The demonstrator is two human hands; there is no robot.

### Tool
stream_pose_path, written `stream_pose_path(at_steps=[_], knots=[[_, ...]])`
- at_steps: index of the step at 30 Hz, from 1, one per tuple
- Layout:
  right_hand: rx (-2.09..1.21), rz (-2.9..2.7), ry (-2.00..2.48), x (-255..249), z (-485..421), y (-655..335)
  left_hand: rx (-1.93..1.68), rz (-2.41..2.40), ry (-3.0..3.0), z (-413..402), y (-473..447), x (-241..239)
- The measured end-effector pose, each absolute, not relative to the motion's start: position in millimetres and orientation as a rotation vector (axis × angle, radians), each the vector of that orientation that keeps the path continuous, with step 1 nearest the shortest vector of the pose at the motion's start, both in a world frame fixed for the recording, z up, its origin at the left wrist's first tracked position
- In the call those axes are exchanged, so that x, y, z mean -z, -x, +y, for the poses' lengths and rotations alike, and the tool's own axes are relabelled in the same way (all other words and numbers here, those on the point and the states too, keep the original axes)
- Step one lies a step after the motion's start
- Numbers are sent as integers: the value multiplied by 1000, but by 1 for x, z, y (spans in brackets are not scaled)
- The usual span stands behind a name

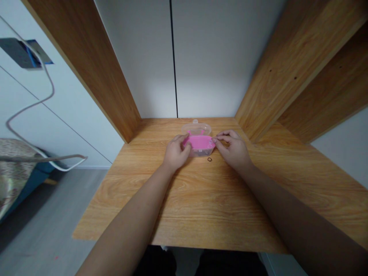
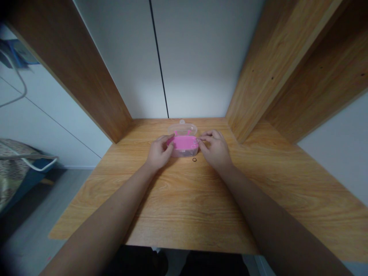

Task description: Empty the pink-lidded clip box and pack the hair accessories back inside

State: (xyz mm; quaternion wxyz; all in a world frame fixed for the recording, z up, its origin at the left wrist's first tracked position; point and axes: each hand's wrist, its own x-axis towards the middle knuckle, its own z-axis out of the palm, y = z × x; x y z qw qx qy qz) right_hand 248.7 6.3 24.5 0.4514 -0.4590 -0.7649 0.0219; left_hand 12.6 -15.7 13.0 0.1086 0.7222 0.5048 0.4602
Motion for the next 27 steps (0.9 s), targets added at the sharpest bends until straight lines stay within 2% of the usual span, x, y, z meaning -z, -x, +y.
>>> stream_pose_path(at_steps=[5, 11, 13, 22, 27], knots=[[-145, -1880, 1199, -27, 7, -254, -1355, 1477, -2113, -16, -13, -14], [-455, -2013, 1601, -27, 21, -279, -1363, 1473, -2124, -17, -13, -14], [-552, -2126, 1608, -25, 26, -287, -1358, 1469, -2125, -17, -13, -14], [-326, -2405, 1395, -12, 35, -299, -1345, 1485, -2125, -16, -13, -14], [-485, -2392, 1424, -22, 32, -300, -1345, 1491, -2129, -17, -13, -14]])
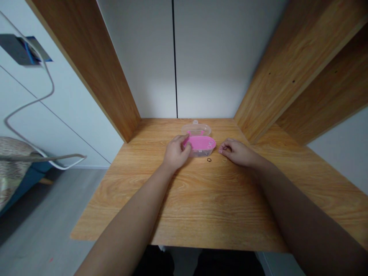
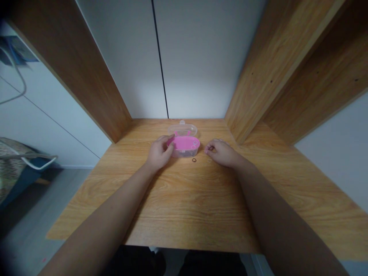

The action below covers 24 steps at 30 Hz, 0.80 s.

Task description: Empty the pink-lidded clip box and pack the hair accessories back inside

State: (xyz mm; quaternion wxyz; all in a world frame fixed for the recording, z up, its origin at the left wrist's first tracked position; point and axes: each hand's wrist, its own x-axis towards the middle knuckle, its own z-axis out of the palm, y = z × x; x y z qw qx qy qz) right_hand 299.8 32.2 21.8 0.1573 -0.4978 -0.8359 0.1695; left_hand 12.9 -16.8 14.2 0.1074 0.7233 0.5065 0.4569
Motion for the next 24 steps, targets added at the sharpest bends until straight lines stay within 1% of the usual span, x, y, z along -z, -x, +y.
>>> stream_pose_path(at_steps=[3, 5, 12, 15, 20, 24], knots=[[-705, -2392, 1427, -31, 29, -305, -1356, 1480, -2133, -17, -13, -14], [-796, -2402, 1429, -34, 27, -309, -1360, 1481, -2130, -17, -13, -14], [-902, -2378, 1466, -29, 28, -313, -1342, 1499, -2130, -18, -13, -15], [-837, -2437, 1434, -29, 28, -312, -1344, 1496, -2129, -17, -13, -15], [-604, -2550, 1294, -32, 25, -304, -1346, 1490, -2131, -16, -13, -14], [-409, -2432, 1176, -34, 22, -292, -1353, 1481, -2132, -16, -13, -13]])
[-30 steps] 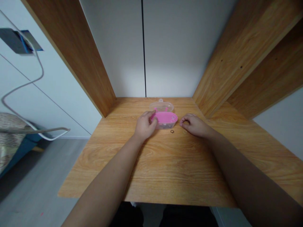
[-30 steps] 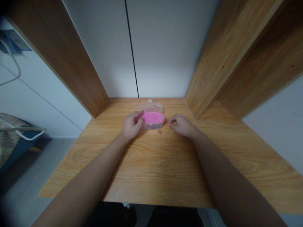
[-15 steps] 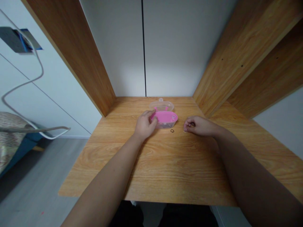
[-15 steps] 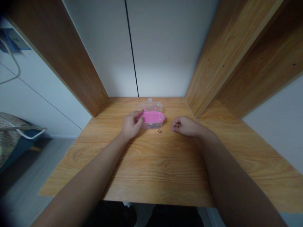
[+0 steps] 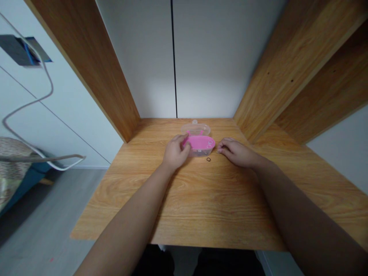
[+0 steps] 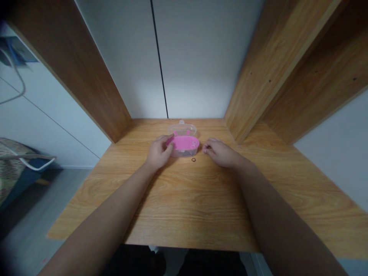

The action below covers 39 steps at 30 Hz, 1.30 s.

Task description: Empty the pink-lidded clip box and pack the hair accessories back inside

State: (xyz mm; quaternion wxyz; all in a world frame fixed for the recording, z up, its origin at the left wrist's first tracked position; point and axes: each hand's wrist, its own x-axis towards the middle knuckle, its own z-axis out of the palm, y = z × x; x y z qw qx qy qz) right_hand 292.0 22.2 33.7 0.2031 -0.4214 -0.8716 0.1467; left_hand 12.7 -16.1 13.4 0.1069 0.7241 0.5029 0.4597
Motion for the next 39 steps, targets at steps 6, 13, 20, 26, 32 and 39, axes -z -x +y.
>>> stream_pose_path(at_steps=[6, 13, 20, 26, 32, 39], knots=[[-219, -1999, 1303, -40, 9, -269, -1355, 1483, -2132, -16, -13, -14], [-181, -1890, 1070, -36, -7, -241, -1354, 1473, -2137, -15, -12, -12], [-124, -1934, 1019, -34, -6, -235, -1346, 1486, -2122, -17, -13, -14], [-103, -1938, 1079, -37, -3, -229, -1354, 1497, -2121, -15, -14, -13], [-117, -2060, 999, -36, -4, -231, -1350, 1482, -2122, -17, -13, -13], [-128, -2053, 970, -33, -5, -234, -1356, 1475, -2122, -15, -13, -11]])
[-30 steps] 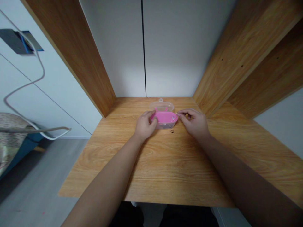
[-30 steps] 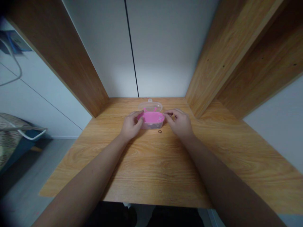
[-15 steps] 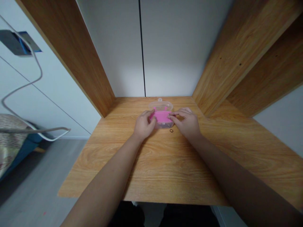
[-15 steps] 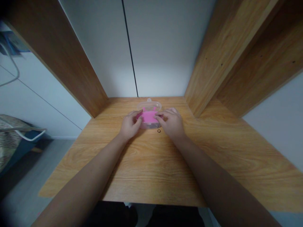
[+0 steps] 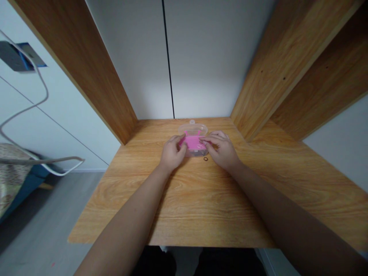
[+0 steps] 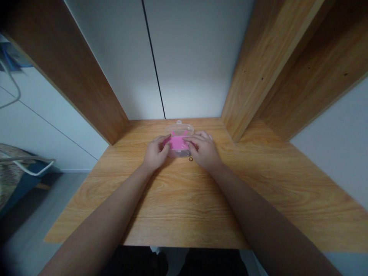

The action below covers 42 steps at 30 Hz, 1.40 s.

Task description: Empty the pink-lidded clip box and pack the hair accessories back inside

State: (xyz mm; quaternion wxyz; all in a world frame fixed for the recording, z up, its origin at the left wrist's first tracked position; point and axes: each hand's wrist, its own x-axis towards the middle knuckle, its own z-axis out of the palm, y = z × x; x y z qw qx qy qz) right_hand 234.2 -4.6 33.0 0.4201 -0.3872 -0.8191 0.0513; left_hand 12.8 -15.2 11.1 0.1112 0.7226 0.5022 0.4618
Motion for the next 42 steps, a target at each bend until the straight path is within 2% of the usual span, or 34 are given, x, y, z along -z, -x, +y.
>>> stream_pose_path(at_steps=[14, 42], knots=[[-99, -2262, 968, -30, -7, -242, -1350, 1462, -2135, -14, -13, -10], [-16, -2132, 871, -45, 0, -266, -1348, 1516, -2117, -18, -15, -16]])
